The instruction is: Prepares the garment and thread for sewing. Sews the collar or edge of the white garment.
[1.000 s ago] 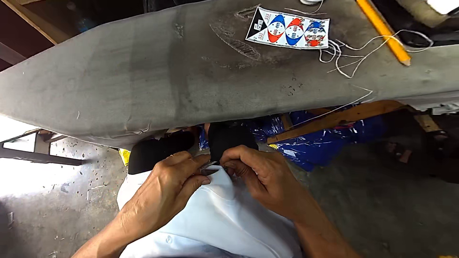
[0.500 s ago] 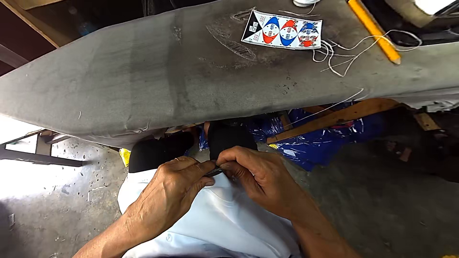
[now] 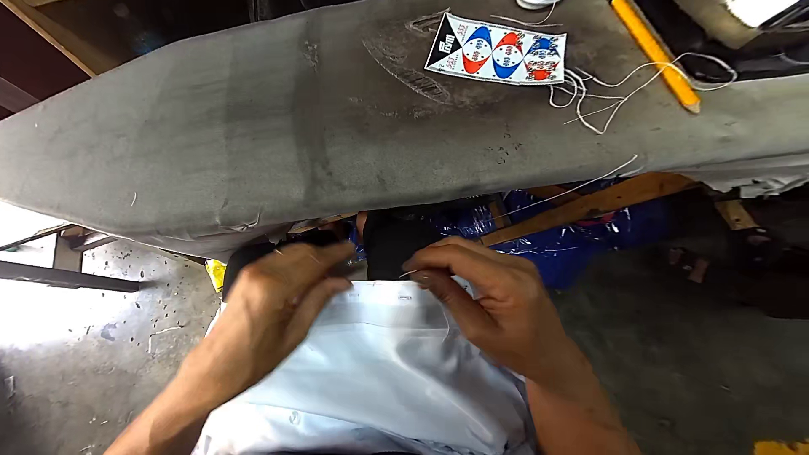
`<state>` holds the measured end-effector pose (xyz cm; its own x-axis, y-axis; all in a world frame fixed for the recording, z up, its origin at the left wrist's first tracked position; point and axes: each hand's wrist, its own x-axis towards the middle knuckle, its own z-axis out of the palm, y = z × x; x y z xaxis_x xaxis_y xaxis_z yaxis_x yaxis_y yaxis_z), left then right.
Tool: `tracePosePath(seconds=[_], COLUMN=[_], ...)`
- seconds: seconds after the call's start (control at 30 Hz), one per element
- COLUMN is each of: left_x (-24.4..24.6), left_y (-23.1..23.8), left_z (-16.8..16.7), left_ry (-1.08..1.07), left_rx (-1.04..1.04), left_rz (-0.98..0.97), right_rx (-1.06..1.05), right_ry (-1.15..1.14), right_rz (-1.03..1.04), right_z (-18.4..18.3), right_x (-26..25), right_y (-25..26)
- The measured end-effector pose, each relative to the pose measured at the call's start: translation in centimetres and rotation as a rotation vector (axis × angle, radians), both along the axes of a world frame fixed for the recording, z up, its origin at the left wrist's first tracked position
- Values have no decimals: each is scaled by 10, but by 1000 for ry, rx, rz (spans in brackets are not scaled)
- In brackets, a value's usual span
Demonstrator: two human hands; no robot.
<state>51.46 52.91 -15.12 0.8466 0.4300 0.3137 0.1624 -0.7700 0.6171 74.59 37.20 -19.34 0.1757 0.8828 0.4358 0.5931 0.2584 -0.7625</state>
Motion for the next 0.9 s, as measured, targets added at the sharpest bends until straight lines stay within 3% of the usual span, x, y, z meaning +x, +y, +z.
tracePosePath(seconds=[0.13,0.3,0.4,0.53,0.6,0.67,0.77,0.9], left_x=[-13,-15,-19,-27,-19,-3,15,21], left_y=[68,143,140,70,23,0,14,33], left_z=[37,32,32,31,16,-15,-68,-95], left_ry=[30,233,253,-71,-151,-12,309,657], left_rx=[289,380,407,466,287,41,-89,-360], left_rz=[267,498,488,429,183,-37,-115,-189], right_rx=[-32,-153,-175,-196,-228,-240,-362,-494], right_ry=[11,-84,-105,-157,-172,-137,-66,30], right_rz=[-161,-366,-422,-453,-438,-391,-316,-228], right_z=[1,-10,-8,-5,-10,-18,-34,-53], right_x=[25,43,52,59,60,58,55,47], right_y=[-25,-54,-66,-67,-64,-59,-59,-61])
